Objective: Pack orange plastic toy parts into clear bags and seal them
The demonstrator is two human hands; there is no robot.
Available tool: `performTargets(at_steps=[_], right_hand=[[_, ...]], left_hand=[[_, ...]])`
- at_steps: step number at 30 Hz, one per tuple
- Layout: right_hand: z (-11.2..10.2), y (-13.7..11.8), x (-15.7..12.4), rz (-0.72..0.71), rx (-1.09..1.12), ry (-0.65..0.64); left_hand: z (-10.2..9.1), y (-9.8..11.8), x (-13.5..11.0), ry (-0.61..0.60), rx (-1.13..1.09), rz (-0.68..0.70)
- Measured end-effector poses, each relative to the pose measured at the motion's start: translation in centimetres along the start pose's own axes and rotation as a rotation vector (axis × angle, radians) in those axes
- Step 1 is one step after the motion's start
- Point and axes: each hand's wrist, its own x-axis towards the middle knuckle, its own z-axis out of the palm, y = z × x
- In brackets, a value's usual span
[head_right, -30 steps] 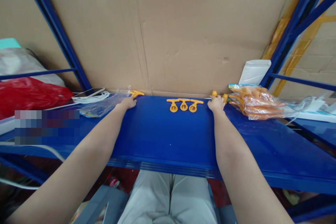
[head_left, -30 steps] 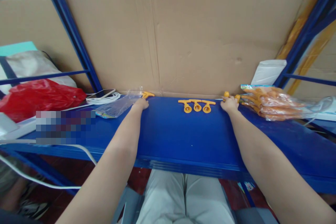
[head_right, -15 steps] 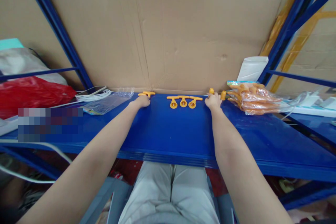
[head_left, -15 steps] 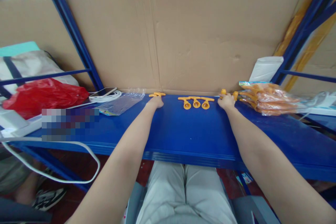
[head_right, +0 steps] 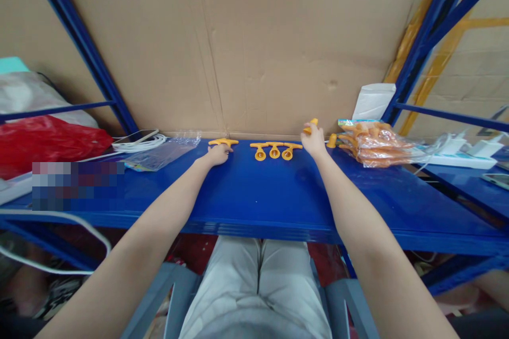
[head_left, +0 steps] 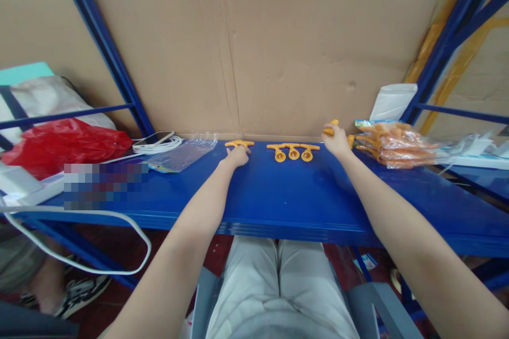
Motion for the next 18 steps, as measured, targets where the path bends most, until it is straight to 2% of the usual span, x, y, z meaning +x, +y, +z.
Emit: performTargets(at_steps=[4,9,12,15,18], right_hand=[[0.1,0.0,-0.5,-0.002,0.001,-0.021],[-0.3,-0.4,-1.0,-0.100,-0.052,-0.072],[-0.5,-0.8,-1.2,-0.157,-0.034,-0.071],[-0.5,-1.1,-1.2,-0.209,-0.029,-0.087],[-0.4,-1.4,-1.3,-0.245,-0.030,-0.092]], left_hand=[[0.2,-0.7,0.4,0.029,-0.041,0.036],[0.5,-1.1,0.9,0.094,-0.144,0.148],[0.4,-0.8,0.9,0.106,-0.185,0.226],[0.2,0.0,0.8,0.062,-0.199,0.319],[0.1,0.8,0.5,0.044,-0.200,0.333]])
